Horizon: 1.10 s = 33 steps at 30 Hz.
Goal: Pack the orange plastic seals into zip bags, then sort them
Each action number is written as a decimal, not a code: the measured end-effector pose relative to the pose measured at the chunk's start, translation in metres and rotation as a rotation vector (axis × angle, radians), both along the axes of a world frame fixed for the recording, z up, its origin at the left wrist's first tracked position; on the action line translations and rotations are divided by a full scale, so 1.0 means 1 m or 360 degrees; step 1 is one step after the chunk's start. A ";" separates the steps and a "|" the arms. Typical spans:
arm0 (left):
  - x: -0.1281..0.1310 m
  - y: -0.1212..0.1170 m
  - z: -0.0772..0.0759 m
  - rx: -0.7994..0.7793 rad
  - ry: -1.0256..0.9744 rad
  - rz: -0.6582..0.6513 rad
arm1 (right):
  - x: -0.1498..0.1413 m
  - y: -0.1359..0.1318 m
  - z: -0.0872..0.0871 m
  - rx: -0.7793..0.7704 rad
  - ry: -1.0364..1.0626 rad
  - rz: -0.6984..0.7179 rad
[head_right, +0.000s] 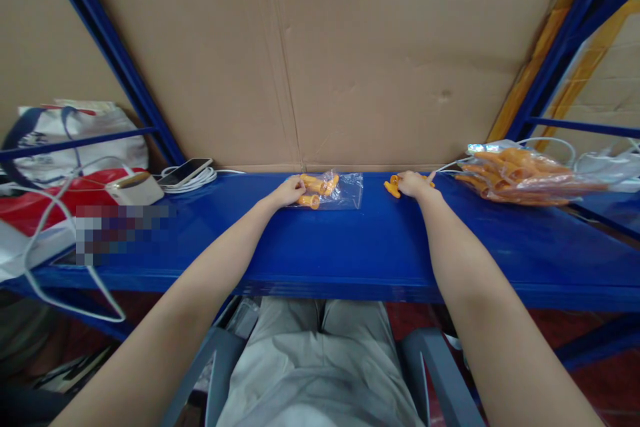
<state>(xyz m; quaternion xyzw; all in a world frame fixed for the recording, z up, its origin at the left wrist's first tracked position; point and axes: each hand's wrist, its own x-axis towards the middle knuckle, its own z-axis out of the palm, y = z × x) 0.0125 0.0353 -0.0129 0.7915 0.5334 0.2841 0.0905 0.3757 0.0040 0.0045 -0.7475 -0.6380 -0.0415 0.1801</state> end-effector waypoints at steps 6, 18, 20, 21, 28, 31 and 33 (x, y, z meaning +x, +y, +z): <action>0.001 -0.003 0.002 -0.0019 0.0019 -0.0002 | -0.011 -0.009 0.010 -0.0228 -0.0086 -0.0065; 0.001 -0.011 0.009 -0.0055 0.0027 0.0044 | -0.007 -0.009 0.000 0.0072 -0.0286 0.0113; 0.001 -0.014 0.010 -0.0081 0.0028 0.0070 | -0.008 -0.008 0.000 0.0171 -0.0340 0.0211; 0.002 -0.016 0.011 -0.0093 0.0031 0.0083 | -0.009 -0.008 0.002 0.0226 -0.0360 0.0250; 0.001 -0.017 0.010 -0.0080 -0.0031 0.0122 | -0.038 -0.016 0.032 0.0299 -0.0429 0.0434; 0.000 -0.013 0.007 -0.0100 -0.0126 0.0082 | -0.055 -0.025 0.044 0.0034 -0.0469 0.0509; -0.001 -0.011 0.007 -0.0110 -0.0133 0.0063 | -0.068 -0.033 0.049 -0.0092 -0.0475 0.0574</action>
